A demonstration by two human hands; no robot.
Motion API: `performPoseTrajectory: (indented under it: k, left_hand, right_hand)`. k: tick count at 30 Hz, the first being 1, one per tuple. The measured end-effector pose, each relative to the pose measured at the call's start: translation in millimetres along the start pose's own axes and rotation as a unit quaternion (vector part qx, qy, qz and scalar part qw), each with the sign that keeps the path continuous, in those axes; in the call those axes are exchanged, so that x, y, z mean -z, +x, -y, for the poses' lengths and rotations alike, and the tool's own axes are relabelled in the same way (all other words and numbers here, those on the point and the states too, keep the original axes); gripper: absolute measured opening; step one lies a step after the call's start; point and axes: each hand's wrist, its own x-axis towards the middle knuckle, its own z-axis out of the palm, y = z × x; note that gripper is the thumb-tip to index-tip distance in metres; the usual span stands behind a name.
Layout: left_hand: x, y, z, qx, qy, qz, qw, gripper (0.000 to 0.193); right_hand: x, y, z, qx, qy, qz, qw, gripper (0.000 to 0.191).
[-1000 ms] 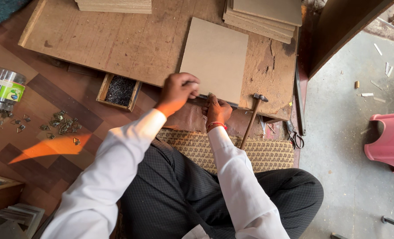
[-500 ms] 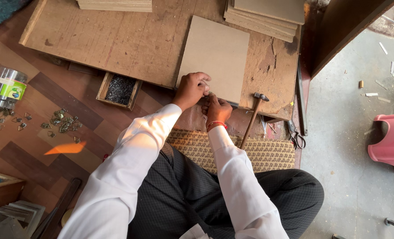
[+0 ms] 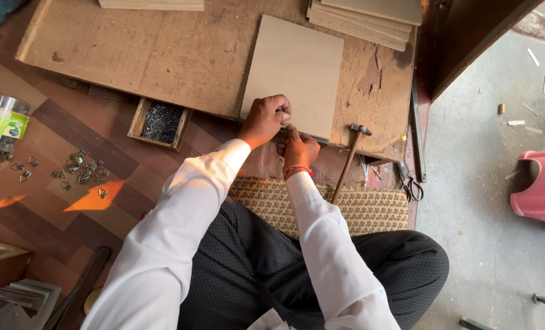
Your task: The person sits on the floor and repeatedly places small metal corner brackets onto the edges of rectangular boards. They use a hammer to drive nails into the brackets, securing them to the boards. After completing each board, they move it to a stack and pick up a new one.
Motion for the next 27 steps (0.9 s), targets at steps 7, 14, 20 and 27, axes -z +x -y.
performPoseTrajectory:
  k: [7,14,20,27]
  left_hand:
    - [-8.2,-1.9,13.0,-0.056,0.173,-0.011,0.983,0.008]
    - [-9.5,-1.7,19.6,-0.052,0.185,0.007,0.981,0.008]
    - [-5.3,1.6,16.6,-0.041,0.194,0.032,0.98,0.008]
    - [-7.4,-0.3,17.9,-0.09,0.193,-0.001,0.977,0.011]
  right_hand:
    - [-0.4,-2.2,-0.8,0.011,-0.012,0.005,1.0,0.026]
    - [-0.8,-3.1,1.0,0.0,-0.004,0.004,1.0,0.029]
    - [2.9,-0.8,4.6,-0.022,0.007,0.043,0.999,0.029]
    - [1.9,2.2,-0.4,-0.018,0.002,0.033,0.999,0.029]
